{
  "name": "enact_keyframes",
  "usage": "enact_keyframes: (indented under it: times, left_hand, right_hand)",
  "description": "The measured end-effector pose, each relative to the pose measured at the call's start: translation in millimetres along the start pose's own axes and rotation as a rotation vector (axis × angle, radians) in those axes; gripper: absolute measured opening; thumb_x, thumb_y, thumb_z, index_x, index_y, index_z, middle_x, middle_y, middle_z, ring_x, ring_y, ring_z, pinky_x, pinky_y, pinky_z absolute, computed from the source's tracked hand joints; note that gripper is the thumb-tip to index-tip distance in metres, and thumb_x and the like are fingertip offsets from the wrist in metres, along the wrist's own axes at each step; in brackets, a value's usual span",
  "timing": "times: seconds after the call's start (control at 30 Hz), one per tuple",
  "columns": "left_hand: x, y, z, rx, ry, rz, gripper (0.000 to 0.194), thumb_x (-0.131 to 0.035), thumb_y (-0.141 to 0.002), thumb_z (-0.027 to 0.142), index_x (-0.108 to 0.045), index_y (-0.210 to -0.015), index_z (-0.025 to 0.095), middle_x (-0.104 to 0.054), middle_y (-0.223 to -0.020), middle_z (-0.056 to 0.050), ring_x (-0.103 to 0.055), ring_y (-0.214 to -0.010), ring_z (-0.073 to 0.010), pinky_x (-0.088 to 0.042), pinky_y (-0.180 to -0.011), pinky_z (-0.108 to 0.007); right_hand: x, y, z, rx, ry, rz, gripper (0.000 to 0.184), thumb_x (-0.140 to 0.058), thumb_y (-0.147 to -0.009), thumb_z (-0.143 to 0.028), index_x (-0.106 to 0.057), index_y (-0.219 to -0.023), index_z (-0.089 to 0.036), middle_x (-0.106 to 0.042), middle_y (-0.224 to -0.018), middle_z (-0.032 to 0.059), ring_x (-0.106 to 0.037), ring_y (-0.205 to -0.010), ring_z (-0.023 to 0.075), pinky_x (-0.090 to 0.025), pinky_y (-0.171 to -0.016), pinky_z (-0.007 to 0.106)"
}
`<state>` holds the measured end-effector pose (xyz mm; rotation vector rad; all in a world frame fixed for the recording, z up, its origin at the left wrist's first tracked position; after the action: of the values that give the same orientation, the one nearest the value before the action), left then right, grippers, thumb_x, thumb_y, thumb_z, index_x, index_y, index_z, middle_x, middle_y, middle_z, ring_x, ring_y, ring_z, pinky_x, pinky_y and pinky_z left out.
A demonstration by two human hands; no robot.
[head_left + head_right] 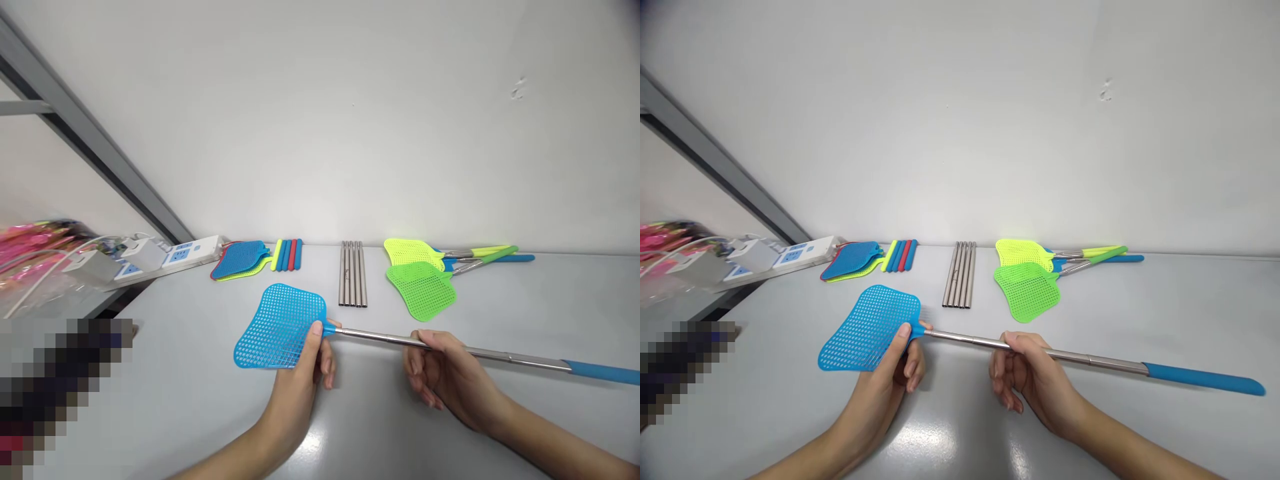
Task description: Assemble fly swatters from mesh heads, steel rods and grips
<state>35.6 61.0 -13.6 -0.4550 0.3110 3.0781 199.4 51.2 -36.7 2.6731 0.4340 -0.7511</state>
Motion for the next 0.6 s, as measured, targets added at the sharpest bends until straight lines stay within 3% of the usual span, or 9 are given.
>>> enact_keyframes:
  times: [0.37, 0.6]
  left_hand:
    - [-0.4, -2.2, 0.7, -0.016, -0.027, 0.000, 0.020, -0.049, -0.084, 0.037, -0.051, -0.079, 0.017, -0.037, -0.048, 0.007, -0.036, -0.042, -0.0066, -0.031, -0.044, -0.020]
    - [-1.8, 0.2, 0.2, 0.024, 0.011, -0.011, 0.026, -0.053, -0.081, 0.041, -0.055, -0.087, 0.016, -0.035, -0.046, 0.008, -0.032, -0.042, -0.0063, -0.028, -0.043, -0.019]
  right_hand:
    - [-2.5, 0.3, 0.9, -0.019, 0.017, -0.007, 0.040, -0.043, -0.083, -0.040, -0.052, -0.056, -0.012, -0.054, -0.048, 0.0025, -0.047, -0.034, 0.0090, -0.028, -0.030, 0.017]
    - [-3.0, 0.7, 2.2, -0.007, 0.049, -0.063, 0.040, -0.040, -0.084, -0.038, -0.049, -0.055, -0.013, -0.056, -0.047, 0.0026, -0.047, -0.033, 0.0085, -0.027, -0.030, 0.016]
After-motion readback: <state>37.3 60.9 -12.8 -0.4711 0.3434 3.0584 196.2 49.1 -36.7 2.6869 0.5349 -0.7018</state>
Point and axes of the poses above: each hand's wrist, its own y-axis away from the middle knuckle, its own x-axis out of the back of the hand, z = x × y, the point moved 7 cm from there along -y, towards the middle knuckle
